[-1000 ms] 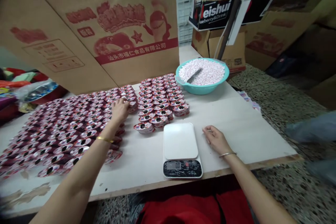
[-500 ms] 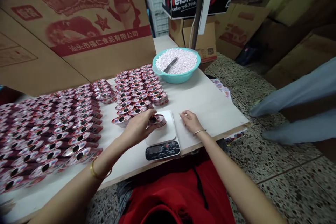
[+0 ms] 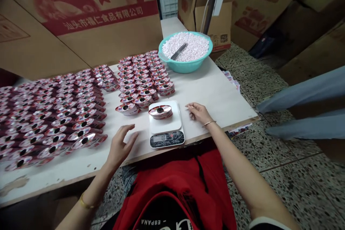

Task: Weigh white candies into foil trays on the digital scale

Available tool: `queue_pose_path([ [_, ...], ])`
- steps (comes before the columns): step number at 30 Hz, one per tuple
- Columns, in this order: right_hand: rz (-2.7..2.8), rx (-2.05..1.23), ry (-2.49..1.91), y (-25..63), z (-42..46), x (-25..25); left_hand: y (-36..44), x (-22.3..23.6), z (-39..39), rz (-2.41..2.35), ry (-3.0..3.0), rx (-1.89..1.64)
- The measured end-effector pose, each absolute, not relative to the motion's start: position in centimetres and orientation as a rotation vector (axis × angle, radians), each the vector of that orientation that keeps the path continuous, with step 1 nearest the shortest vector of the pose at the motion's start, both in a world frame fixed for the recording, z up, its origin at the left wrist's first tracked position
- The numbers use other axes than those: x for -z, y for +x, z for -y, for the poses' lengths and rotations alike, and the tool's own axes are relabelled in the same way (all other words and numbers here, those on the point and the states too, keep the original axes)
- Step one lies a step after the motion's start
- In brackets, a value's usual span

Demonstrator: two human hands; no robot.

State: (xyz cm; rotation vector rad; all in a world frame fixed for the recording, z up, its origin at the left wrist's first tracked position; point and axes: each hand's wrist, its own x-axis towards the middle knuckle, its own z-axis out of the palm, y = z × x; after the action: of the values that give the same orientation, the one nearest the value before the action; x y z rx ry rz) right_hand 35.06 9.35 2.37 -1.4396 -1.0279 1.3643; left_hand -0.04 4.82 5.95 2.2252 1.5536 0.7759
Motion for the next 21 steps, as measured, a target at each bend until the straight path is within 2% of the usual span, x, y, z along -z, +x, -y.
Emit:
queue_pose_path([
  [5, 1.086, -1.264, -1.427, 33.7, -9.0, -4.3, -1.8, -1.5, -0.6, -1.761, 2.149, -0.795],
  [10, 1.565, -0.585, -1.303, 29.5, -9.7, -8.9, -1.5, -0.4, 0.1, -1.864, 2.328, -0.755],
  [12, 1.722, -0.412, -1.222, 27.9, -10.0, -10.1, -1.5, -0.3, 0.0, -1.865, 2.348, -0.744],
  [17, 1.887, -0.372, -1.21, 25.8, -10.3, -9.8, -1.6, -0.5, 0.0, -1.857, 2.344, -0.713],
  [21, 1.85, -0.257, -1.234, 27.3, -12.6, -10.0, -1.8, -0.5, 0.1, -1.842, 2.357, -0.721],
])
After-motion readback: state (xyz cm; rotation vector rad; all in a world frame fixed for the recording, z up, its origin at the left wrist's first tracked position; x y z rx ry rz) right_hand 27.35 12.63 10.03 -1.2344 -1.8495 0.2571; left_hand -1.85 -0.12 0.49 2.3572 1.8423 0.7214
